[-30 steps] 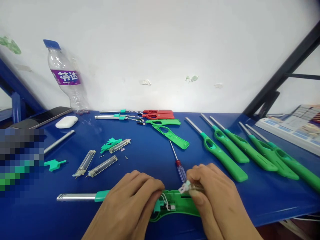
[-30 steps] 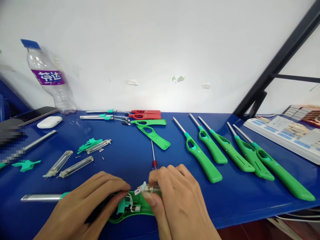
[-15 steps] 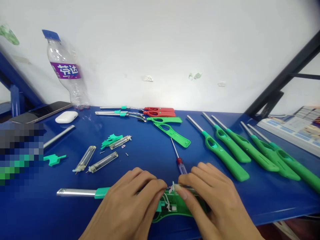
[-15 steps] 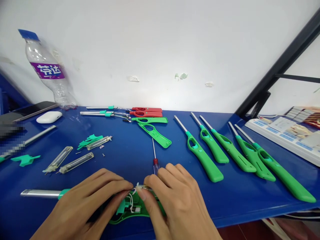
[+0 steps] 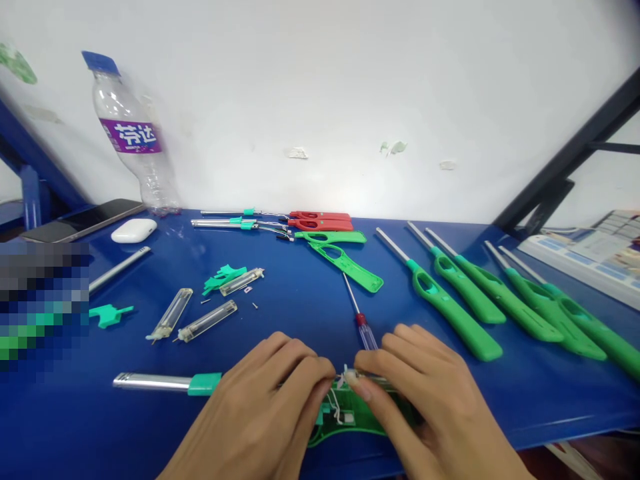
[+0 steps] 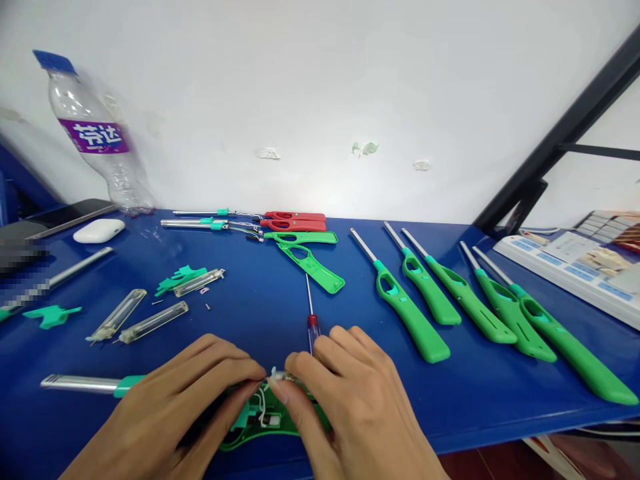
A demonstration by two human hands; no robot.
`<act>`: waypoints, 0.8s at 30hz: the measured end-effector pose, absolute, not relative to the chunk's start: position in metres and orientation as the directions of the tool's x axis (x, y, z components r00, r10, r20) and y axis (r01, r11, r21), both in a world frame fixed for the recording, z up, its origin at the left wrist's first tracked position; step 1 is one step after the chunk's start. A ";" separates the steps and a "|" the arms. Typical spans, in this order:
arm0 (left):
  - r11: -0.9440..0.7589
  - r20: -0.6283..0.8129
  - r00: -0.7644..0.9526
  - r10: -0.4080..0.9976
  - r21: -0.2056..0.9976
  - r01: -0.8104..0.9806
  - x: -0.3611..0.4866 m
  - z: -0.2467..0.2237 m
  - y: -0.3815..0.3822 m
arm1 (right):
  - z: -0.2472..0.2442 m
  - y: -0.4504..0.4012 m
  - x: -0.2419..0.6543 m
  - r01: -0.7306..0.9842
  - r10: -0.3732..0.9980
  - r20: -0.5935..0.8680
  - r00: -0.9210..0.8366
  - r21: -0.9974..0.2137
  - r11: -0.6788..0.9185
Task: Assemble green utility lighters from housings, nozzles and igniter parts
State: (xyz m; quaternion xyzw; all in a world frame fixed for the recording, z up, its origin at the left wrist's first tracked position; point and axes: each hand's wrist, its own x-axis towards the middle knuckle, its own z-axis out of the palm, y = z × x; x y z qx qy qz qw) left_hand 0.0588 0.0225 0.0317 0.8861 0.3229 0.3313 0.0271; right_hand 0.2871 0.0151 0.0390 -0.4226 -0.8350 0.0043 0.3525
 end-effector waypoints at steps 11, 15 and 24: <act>-0.818 0.593 0.615 0.520 0.136 0.559 0.060 0.035 0.027 | 0.040 0.014 0.288 0.681 0.721 0.549 -0.422 -0.333 0.652; -0.809 0.587 0.610 0.532 0.141 0.570 0.053 0.031 0.022 | 0.040 0.014 0.287 0.673 0.726 0.536 -0.430 -0.345 0.654; -0.820 0.573 0.614 0.543 0.203 0.536 0.057 0.033 0.027 | 0.038 0.016 0.289 0.658 0.685 0.542 -0.487 -0.288 0.696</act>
